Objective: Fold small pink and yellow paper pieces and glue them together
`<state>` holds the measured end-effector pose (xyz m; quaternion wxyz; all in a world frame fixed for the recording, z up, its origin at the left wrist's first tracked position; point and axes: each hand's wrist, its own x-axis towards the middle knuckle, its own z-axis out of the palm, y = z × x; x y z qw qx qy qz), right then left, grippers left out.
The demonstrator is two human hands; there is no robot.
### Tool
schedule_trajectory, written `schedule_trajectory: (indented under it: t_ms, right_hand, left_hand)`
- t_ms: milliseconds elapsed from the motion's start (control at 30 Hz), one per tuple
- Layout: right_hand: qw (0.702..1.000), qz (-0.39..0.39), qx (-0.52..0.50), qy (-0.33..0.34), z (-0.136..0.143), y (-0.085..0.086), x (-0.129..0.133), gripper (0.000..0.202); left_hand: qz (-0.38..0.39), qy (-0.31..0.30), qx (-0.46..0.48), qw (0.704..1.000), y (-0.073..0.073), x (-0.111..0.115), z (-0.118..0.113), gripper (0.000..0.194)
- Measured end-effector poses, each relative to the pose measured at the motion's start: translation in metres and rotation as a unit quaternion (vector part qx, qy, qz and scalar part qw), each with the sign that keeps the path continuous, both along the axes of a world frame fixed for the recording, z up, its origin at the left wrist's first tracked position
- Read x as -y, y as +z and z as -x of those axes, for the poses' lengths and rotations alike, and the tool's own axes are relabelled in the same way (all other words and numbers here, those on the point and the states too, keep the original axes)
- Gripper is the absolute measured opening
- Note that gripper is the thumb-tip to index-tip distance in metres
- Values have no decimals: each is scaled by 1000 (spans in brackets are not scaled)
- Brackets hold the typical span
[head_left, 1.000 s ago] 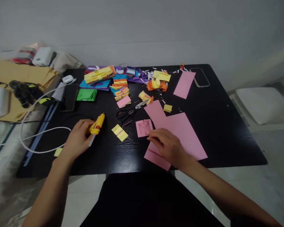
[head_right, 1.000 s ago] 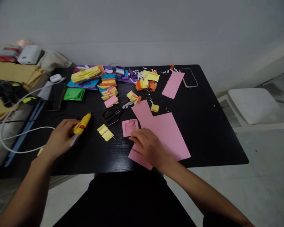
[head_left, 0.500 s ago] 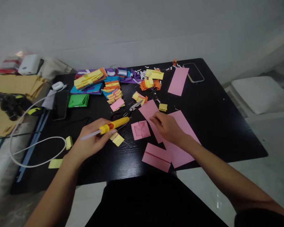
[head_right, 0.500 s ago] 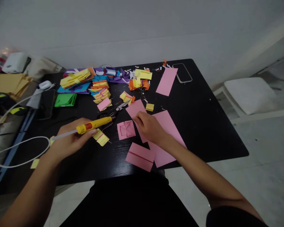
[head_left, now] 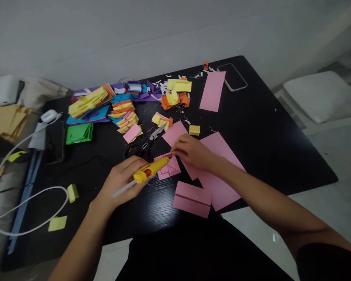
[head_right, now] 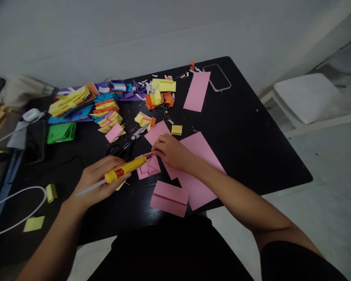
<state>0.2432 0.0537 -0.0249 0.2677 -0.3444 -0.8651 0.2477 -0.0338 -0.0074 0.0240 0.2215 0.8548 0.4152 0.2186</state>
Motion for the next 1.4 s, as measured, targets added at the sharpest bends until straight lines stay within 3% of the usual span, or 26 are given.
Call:
schedule_trajectory:
  t_ms: [367,733,1167,1400]
  right_hand:
    - [997,-6,73,13,4,5,-3,27]
    - [996,-17,86,16,4,0,-5,27]
    - [997,-1,78,12,3,6,-3,24]
    - [998,14,52,20,1,6,-4,22]
  left_hand:
    - [-24,0,-86,996,-10,-3,-3,11]
    - [-13,-9,-113,993,-13,-6,-4,15]
    - [10,-16,-106,994,-12,-6,-2,14]
    - [20,-10,-97,995,-3,-5,1,21]
